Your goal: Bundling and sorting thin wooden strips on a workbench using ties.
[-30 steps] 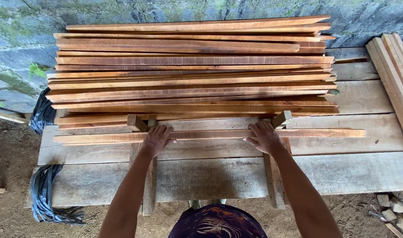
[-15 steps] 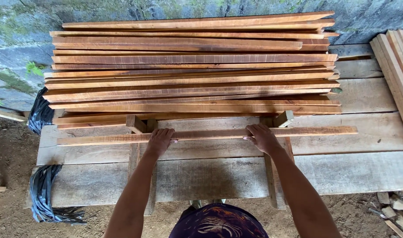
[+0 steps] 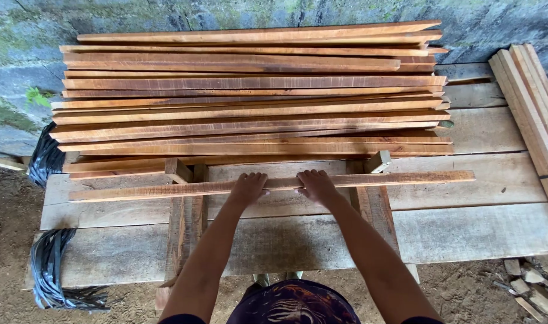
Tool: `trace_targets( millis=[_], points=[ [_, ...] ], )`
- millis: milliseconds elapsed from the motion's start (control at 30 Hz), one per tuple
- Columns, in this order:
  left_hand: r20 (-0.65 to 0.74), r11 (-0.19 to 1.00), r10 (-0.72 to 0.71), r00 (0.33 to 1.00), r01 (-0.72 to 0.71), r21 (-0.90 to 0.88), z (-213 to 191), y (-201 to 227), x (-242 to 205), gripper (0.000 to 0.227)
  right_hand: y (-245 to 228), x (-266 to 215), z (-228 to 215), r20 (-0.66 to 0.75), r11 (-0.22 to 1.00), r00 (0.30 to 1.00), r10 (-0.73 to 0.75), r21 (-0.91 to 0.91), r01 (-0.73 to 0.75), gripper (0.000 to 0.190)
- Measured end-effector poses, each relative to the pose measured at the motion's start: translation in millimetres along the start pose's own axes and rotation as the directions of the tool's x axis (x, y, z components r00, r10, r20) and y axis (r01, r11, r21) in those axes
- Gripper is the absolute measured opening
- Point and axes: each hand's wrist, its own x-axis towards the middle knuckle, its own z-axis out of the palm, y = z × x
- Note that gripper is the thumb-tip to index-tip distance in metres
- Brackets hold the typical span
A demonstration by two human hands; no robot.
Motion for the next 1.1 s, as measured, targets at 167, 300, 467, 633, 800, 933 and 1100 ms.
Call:
trace_targets(
  millis=[167, 300, 467, 633, 800, 933, 1100],
  points=[
    [0.085, 0.996, -0.065, 0.994, 0.07, -0.053, 8.6, -56.9, -32.0, 0.044, 72.7, -27.5, 3.6, 0.016, 0.999, 1.0, 0.02, 0.038, -0.021, 0.038],
    [0.034, 0.99, -0.139, 0.99, 0.138, 0.038, 3.3, -99.0, -82.1, 0.042, 89.2, -67.7, -41.1, 0.063, 0.99, 0.99, 0.129, 0.04, -0.132, 0.051],
    [0.048, 0.977, -0.192, 0.98, 0.186, 0.105, 15.0, -110.2, -83.3, 0.044, 89.2, -65.0, -52.2, 0.158, 0.983, 0.973, 0.166, 0.05, -0.176, 0.05],
    [0.062, 0.982, -0.189, 0.98, 0.189, 0.006, -13.3, -98.6, -87.2, 0.046, 86.4, -67.3, -53.6, 0.189, 0.968, 0.958, 0.216, 0.087, -0.235, 0.052],
    [0.172, 0.846, -0.249, 0.953, 0.3, -0.44, -30.1, -102.0, -92.6, 0.057, 83.2, -64.9, -61.6, 0.241, 0.928, 0.937, 0.255, 0.21, -0.307, 0.064],
    [0.206, 0.843, -0.272, 0.94, 0.336, -0.42, -40.4, -95.5, -88.7, 0.058, 80.5, -63.6, -59.4, 0.238, 0.939, 0.936, 0.258, 0.165, -0.301, 0.064],
    [0.456, 0.81, -0.334, 0.825, 0.498, -0.309, -99.4, -58.2, -78.9, 0.093, 55.2, -45.6, -68.4, 0.307, 0.914, 0.884, 0.353, 0.09, -0.396, 0.071]
  ],
)
